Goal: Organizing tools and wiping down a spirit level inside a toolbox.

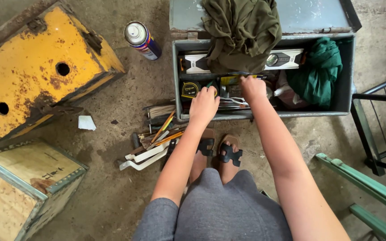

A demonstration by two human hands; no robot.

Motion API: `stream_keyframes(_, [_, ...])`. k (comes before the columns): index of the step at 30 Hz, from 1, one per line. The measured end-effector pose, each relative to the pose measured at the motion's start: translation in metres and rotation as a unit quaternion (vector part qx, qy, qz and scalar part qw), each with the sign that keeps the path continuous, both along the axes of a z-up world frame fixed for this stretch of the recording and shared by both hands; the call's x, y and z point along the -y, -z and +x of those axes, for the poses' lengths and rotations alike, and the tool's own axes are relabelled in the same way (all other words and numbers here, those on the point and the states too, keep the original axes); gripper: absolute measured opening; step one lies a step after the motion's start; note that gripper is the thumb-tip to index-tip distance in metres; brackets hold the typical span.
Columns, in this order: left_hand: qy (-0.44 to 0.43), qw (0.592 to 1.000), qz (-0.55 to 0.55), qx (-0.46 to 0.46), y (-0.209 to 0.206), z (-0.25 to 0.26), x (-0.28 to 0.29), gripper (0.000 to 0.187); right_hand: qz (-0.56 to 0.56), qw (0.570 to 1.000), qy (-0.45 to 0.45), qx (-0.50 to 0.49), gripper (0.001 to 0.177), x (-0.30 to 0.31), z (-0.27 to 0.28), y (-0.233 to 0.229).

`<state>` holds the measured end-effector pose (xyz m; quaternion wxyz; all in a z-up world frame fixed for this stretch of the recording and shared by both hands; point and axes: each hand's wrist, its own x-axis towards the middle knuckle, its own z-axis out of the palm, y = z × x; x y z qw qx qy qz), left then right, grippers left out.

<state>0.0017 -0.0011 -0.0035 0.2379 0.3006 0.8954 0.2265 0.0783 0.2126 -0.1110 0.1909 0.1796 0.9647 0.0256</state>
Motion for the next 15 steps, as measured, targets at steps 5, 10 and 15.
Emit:
stream_keyframes(5, [-0.003,1.000,0.011,-0.011,0.002,0.001,0.001,0.027,-0.034,0.999,0.014,-0.031,0.018,0.005,-0.006,-0.032])
stream_keyframes(10, [-0.005,1.000,0.017,-0.014,0.000,0.002,0.001,0.026,-0.170,0.973,0.042,0.153,0.041,0.006,0.016,0.020])
stream_keyframes(15, [-0.004,1.000,0.013,-0.013,0.003,0.001,0.001,0.024,-0.234,0.954,-0.029,0.184,0.037,-0.009,0.012,0.030])
